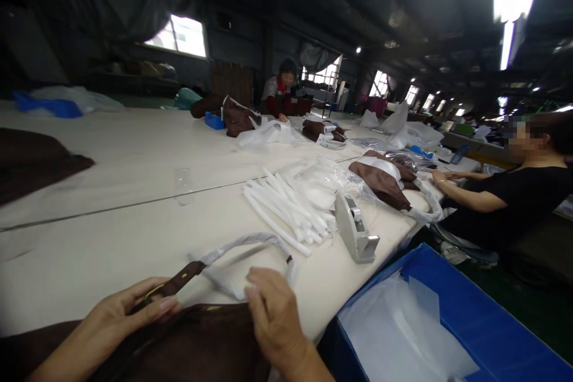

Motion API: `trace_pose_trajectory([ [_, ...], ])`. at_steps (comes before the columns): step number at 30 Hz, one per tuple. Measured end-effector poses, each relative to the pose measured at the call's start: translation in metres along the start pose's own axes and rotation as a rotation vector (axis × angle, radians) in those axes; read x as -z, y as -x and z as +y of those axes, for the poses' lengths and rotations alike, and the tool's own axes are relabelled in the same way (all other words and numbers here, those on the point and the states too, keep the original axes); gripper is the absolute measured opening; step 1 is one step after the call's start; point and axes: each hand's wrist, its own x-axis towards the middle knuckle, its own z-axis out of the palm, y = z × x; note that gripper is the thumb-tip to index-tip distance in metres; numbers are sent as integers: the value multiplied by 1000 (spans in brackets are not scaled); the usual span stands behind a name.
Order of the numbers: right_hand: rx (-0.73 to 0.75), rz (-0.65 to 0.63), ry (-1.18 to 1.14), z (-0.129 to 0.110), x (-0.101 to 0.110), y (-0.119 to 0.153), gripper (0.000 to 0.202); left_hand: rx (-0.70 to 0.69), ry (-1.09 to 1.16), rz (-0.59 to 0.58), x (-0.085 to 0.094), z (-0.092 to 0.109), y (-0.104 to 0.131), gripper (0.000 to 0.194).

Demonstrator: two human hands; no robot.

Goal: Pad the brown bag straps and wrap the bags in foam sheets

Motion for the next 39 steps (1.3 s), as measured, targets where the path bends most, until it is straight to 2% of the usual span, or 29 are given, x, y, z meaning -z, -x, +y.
trace_pose_trajectory([
  [2, -43, 188, 116, 28, 34, -26, 29, 24, 62, -1, -2, -1, 3, 48],
  [4, -56, 289, 295, 63, 66, -53, 31, 46, 101, -31, -3, -2, 3, 43],
  [6, -73, 278, 414, 96, 91, -78, 34, 50, 120, -43, -3, -4, 1, 39],
  [9, -98, 220, 451, 133, 110, -106, 40, 56, 89, -51, 2, -8, -5, 40],
  [12, -112, 154, 444, 152, 117, -123, 41, 48, 30, -43, 8, -15, -10, 41],
  [15, -114, 111, 415, 159, 123, -135, 26, 52, 19, -61, 12, -21, -13, 38],
  [17, -124, 118, 394, 158, 127, -141, 22, 67, 29, -73, 13, -23, -13, 38],
  [19, -140, 157, 378, 154, 130, -145, 26, 86, 49, -76, 12, -21, -11, 38],
  [23, -166, 313, 340, 139, 139, -147, 26, 119, 129, -83, 7, -12, -4, 35],
  [28, -190, 553, 212, 105, 149, -135, 23, 71, 126, -105, 3, 2, 3, 35],
  [31, -286, 601, -42, 77, 143, -113, 24, 19, 138, -160, 3, 7, 8, 33],
  [33, -462, 561, -341, 57, 131, -93, 29, 3, 210, -177, 3, 8, 11, 32],
  [35, -672, 449, -575, 38, 111, -71, 38, -2, 276, -175, 2, 7, 12, 32],
  [37, -804, 320, -691, 22, 88, -47, 49, -10, 311, -174, 1, 5, 12, 33],
  [39, -861, 193, -769, 9, 61, -25, 60, -22, 328, -176, 0, 3, 13, 34],
])
